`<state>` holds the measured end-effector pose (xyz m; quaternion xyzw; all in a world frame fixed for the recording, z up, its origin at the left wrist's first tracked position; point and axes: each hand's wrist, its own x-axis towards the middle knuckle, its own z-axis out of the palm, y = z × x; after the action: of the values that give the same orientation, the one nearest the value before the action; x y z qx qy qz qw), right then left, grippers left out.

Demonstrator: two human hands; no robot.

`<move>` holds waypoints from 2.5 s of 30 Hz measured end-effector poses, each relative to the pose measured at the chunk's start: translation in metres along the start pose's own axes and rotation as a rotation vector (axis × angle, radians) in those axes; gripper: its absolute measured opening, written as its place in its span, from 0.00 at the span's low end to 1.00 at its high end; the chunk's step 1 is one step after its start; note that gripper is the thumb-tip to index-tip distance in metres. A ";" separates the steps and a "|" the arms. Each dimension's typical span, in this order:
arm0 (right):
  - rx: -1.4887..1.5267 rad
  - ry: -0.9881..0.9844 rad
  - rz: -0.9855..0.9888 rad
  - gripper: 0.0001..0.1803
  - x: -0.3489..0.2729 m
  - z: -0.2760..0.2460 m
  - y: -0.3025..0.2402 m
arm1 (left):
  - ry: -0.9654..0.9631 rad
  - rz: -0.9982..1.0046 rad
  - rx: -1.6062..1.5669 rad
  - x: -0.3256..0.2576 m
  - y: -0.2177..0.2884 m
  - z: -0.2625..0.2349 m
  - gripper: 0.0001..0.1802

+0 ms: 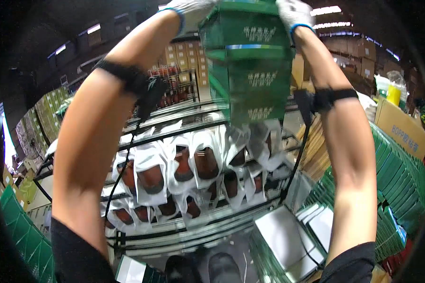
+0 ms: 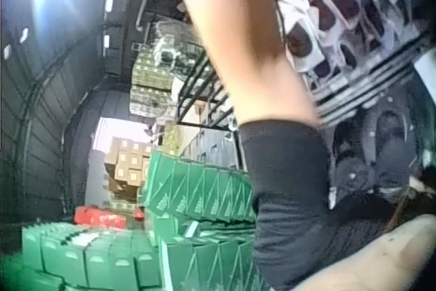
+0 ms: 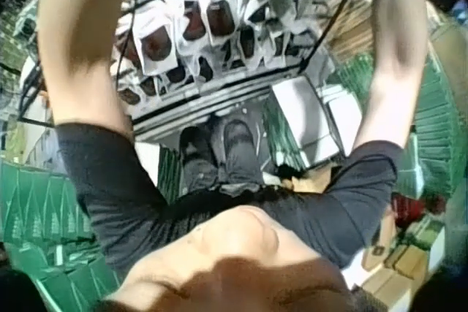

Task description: The recorder is preparing shoes by wrapping them in protective fabric and placing them into boxes in a warehouse environment.

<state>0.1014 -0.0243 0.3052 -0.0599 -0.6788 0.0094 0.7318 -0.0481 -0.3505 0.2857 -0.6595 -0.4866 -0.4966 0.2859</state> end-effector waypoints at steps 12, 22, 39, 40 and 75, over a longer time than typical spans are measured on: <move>-0.803 -1.425 0.208 0.30 -0.415 0.038 -0.134 | -1.245 -1.783 0.947 -0.896 0.187 -0.164 0.51; -0.224 -0.949 -0.016 0.30 -0.436 0.089 0.017 | -0.791 -1.847 0.829 -1.056 0.277 -0.197 0.24; 0.257 -0.828 0.053 0.31 -0.512 -0.287 -0.370 | 0.746 -1.618 -1.030 -0.694 0.270 -0.056 0.23; 0.470 -0.898 -0.036 0.42 -0.505 -0.286 -0.380 | 0.551 -1.477 -0.884 -0.705 0.252 -0.052 0.25; 0.514 -1.014 1.248 0.28 -0.647 -0.408 -0.370 | -0.192 -1.418 -0.470 -0.745 0.338 -0.087 0.59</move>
<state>0.4315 -0.4837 -0.3285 -0.2442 -0.7442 0.5920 0.1898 0.2070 -0.8144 -0.3438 -0.2722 -0.6985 -0.5926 -0.2946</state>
